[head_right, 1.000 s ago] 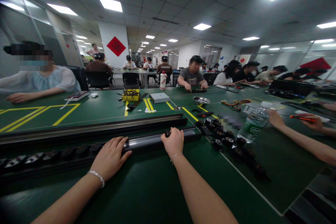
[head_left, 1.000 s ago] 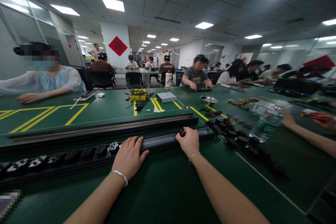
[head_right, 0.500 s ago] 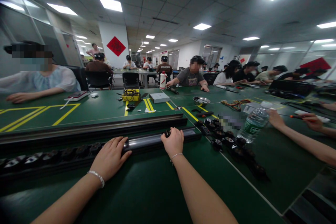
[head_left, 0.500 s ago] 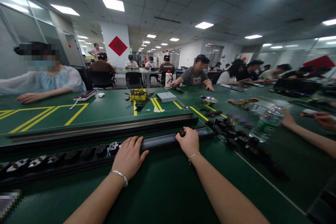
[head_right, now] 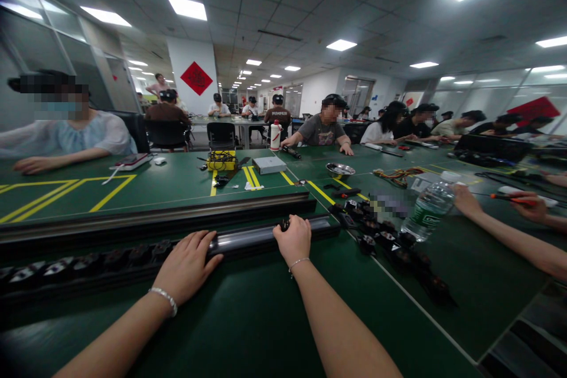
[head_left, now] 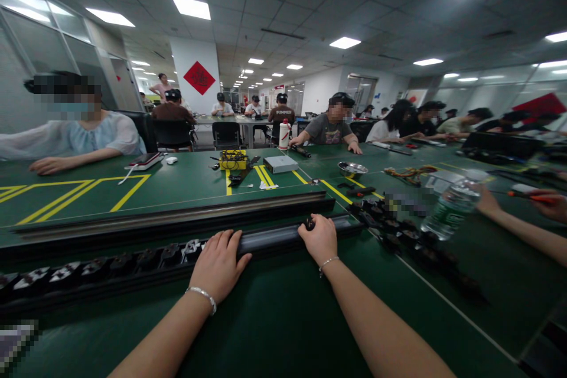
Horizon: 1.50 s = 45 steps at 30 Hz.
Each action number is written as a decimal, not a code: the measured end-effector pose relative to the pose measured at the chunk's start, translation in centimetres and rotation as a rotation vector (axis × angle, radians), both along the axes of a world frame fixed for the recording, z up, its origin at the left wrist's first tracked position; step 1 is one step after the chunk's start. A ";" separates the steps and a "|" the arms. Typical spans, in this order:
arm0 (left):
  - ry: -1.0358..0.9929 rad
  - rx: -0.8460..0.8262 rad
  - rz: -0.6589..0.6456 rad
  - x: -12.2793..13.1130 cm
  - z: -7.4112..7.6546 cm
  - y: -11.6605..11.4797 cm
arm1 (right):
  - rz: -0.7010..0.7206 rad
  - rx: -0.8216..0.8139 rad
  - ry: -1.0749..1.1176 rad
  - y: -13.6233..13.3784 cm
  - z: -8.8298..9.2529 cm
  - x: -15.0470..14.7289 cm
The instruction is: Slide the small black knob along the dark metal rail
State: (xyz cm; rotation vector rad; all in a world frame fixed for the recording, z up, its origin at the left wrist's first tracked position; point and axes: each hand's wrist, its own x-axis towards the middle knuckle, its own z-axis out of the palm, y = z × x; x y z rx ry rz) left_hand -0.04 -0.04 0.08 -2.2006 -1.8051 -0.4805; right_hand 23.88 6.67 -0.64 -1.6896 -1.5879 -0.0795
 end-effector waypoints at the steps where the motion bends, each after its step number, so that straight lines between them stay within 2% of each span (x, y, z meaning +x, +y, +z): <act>1: 0.000 0.001 -0.001 0.0 0.0 0.0 | 0.000 0.000 -0.001 0.0 0.0 0.0; 45: 0.003 -0.013 0.002 0.1 0.2 -0.1 | -0.019 0.009 0.001 0.3 -0.3 0.3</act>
